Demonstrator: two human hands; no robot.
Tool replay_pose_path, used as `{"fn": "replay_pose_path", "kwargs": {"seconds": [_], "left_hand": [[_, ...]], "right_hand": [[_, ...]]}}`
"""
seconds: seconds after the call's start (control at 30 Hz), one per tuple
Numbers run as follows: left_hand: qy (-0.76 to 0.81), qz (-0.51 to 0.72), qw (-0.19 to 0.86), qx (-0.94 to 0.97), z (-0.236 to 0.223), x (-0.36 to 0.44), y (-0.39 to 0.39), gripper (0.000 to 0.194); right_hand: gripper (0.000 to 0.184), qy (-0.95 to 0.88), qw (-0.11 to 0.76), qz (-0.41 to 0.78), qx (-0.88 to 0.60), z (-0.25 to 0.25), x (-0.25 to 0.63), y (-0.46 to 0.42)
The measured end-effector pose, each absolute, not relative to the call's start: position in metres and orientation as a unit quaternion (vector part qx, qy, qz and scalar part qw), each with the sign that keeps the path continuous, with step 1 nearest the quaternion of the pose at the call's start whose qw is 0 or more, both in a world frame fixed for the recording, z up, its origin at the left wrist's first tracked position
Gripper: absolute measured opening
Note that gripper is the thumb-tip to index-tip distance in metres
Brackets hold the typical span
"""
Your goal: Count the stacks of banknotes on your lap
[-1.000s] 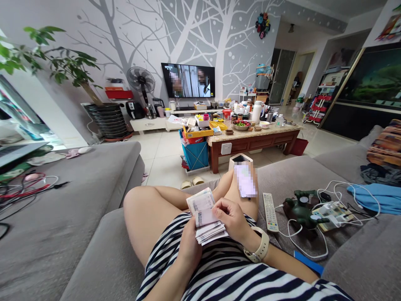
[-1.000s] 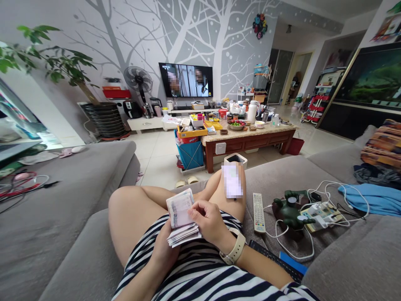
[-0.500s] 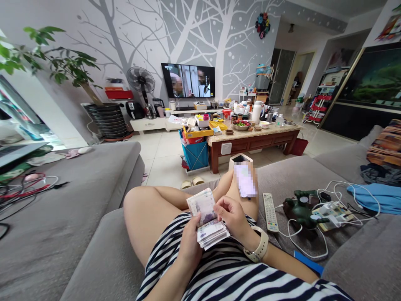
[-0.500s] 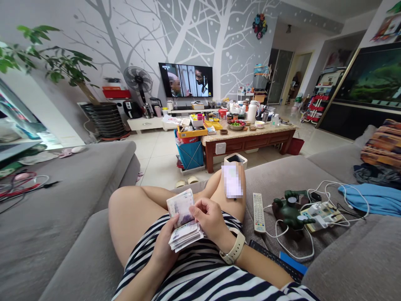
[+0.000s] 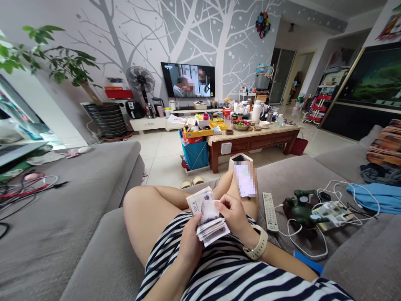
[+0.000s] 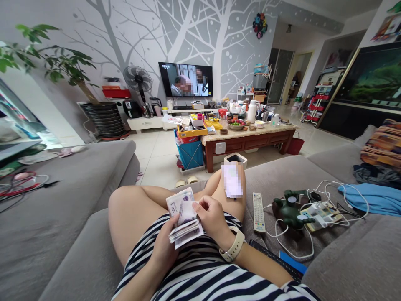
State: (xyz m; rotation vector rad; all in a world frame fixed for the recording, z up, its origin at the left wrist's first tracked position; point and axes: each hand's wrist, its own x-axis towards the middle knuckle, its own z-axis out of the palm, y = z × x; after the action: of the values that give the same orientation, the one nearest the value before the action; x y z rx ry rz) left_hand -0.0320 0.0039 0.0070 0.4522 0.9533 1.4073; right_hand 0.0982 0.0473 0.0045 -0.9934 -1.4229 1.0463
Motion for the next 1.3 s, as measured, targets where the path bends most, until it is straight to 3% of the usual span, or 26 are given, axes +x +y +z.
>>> {"fn": "replay_pose_path", "kwargs": {"seconds": [0.37,1.1,1.3], "left_hand": [[0.372,0.648,0.644,0.164,-0.002,-0.032,0.012,0.031],[0.428,0.638,0.592,0.245,0.005,-0.031,0.009,0.028],[0.416,0.632,0.62,0.209,0.004,-0.031,0.007,0.031]], "right_hand": [[0.03,-0.588,0.534,0.507,-0.334,0.011,0.099,0.04],[0.028,-0.601,0.543,0.493,-0.318,0.012,0.099,0.037],[0.03,-0.601,0.54,0.491,-0.325,0.011,0.099,0.036]]}}
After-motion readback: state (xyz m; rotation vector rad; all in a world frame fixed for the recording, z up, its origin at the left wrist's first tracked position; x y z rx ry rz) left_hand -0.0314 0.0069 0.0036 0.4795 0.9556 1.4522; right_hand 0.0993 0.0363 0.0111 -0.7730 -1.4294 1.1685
